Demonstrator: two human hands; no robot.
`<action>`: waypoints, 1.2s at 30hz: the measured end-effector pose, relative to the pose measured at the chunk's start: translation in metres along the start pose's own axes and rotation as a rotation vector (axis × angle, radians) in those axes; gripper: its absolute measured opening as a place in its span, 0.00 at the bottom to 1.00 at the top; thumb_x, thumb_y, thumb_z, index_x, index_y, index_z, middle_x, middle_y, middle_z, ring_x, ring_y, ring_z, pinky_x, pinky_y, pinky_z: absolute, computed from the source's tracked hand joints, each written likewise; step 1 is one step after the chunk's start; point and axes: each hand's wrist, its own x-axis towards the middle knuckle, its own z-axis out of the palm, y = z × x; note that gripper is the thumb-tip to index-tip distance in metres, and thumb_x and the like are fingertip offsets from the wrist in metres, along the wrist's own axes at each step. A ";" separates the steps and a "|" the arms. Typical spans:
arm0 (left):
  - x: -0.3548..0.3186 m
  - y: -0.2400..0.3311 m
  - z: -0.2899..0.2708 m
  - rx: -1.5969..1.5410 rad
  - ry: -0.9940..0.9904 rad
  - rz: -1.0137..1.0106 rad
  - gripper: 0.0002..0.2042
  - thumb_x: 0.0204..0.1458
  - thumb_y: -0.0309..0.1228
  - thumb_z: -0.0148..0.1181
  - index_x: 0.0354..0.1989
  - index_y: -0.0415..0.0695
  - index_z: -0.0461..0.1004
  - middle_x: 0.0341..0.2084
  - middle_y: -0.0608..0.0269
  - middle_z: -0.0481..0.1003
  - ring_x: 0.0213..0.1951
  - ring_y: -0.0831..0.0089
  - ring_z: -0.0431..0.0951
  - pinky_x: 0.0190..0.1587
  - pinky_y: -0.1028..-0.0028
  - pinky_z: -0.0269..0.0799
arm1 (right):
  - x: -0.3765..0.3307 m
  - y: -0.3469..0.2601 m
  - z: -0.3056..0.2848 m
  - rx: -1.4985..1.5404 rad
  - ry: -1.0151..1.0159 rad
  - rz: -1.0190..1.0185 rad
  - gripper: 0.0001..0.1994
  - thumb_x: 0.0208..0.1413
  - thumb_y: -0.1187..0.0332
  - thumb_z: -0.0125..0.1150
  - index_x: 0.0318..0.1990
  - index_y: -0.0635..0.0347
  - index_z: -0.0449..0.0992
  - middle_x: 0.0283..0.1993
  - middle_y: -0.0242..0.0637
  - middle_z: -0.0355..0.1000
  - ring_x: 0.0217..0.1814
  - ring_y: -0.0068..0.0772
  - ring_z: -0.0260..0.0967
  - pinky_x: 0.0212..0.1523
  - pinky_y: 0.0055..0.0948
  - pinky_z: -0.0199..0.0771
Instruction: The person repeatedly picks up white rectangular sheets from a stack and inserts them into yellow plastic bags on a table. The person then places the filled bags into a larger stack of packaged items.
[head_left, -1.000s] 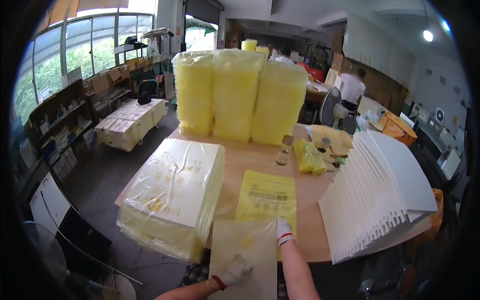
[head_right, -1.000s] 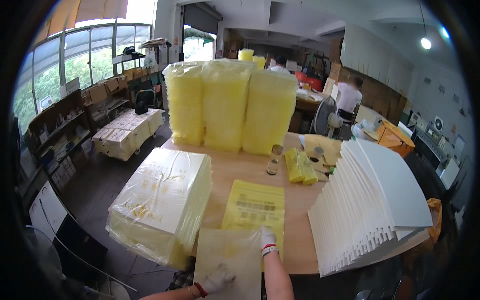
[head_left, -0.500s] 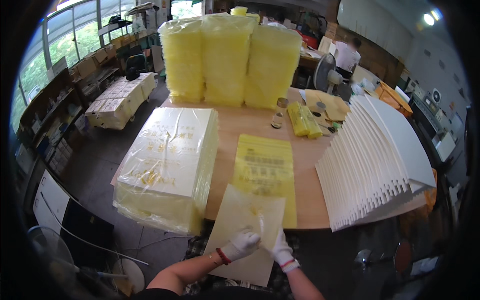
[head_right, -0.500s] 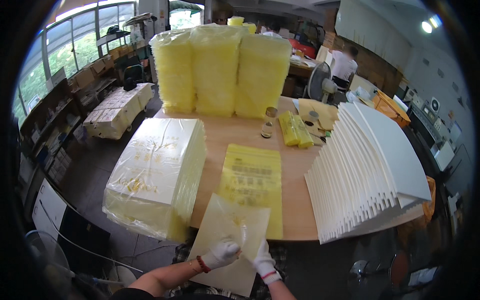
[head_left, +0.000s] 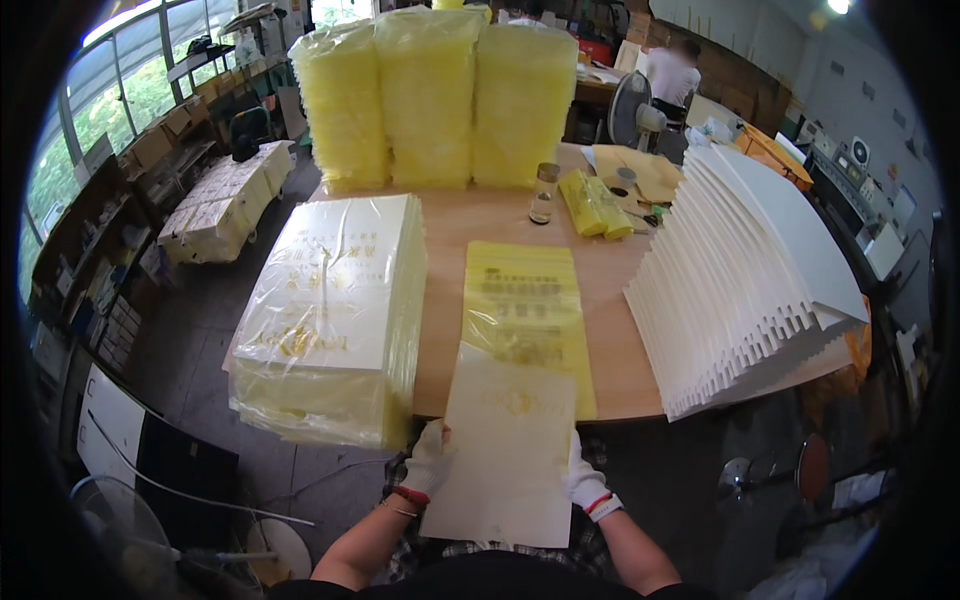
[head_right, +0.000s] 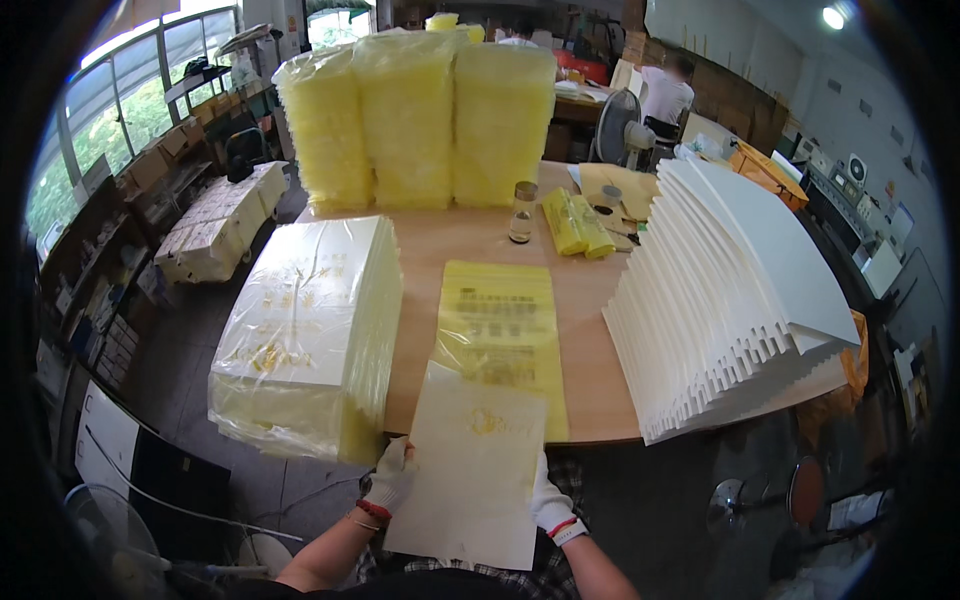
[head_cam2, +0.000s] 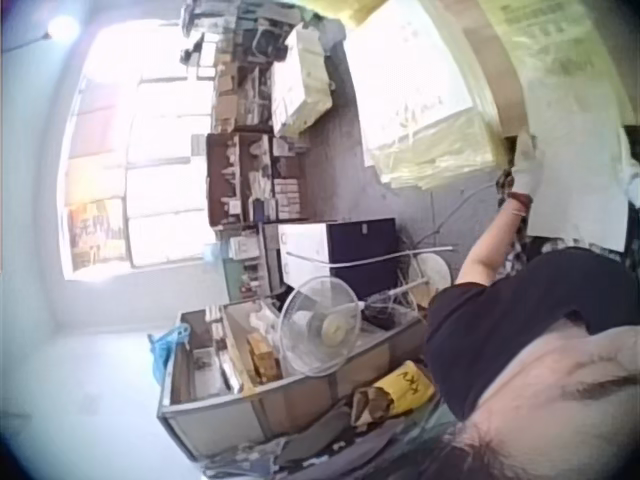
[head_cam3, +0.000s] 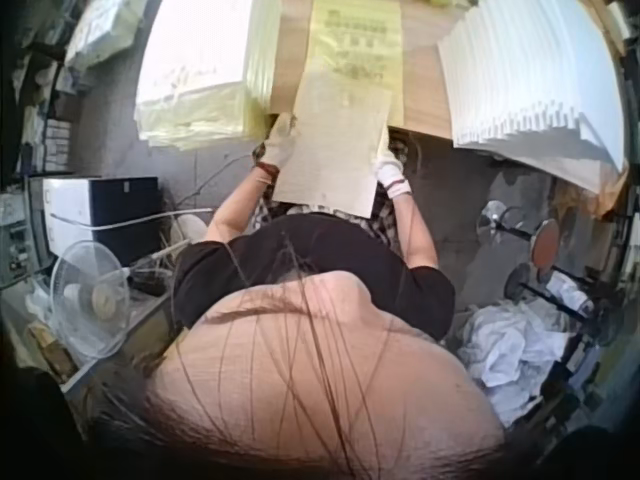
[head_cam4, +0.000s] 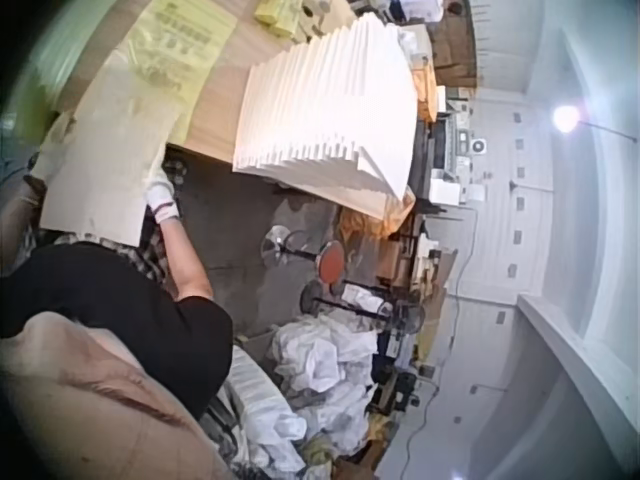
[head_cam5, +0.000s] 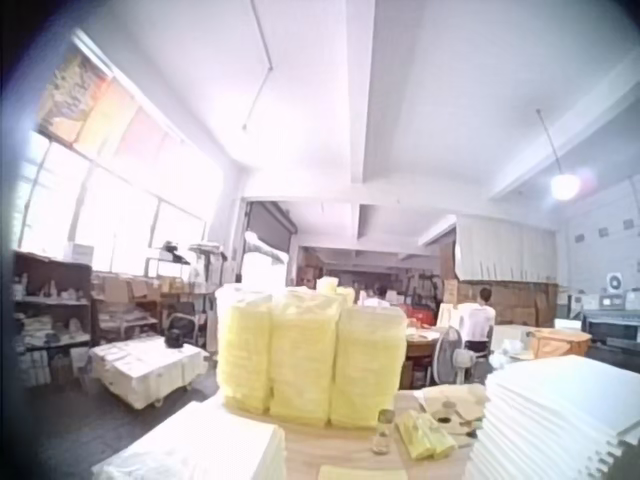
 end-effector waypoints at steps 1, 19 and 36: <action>-0.008 0.000 -0.004 0.034 0.012 0.007 0.07 0.43 0.21 0.49 0.33 0.39 0.62 0.25 0.61 0.65 0.28 0.69 0.67 0.30 0.72 0.64 | -0.007 -0.002 0.003 0.013 0.008 -0.022 0.39 0.52 0.66 0.48 0.65 0.59 0.30 0.34 0.58 0.71 0.35 0.54 0.71 0.36 0.44 0.70; -0.105 -0.014 -0.036 -0.112 -0.146 -0.127 0.08 0.44 0.19 0.52 0.34 0.42 0.69 0.30 0.58 0.72 0.34 0.70 0.73 0.37 0.75 0.70 | -0.111 -0.024 -0.012 0.006 0.269 -0.533 0.23 0.48 0.68 0.52 0.55 0.56 0.64 0.26 0.48 0.71 0.23 0.46 0.70 0.23 0.42 0.69; 0.001 0.161 -0.120 -0.095 0.234 0.737 0.05 0.39 0.18 0.54 0.18 0.43 0.67 0.22 0.58 0.72 0.24 0.64 0.73 0.25 0.71 0.69 | 0.015 -0.114 -0.011 1.834 -0.001 -0.266 0.16 0.58 0.66 0.51 0.52 0.62 0.67 0.43 0.37 0.70 0.42 0.29 0.70 0.42 0.28 0.73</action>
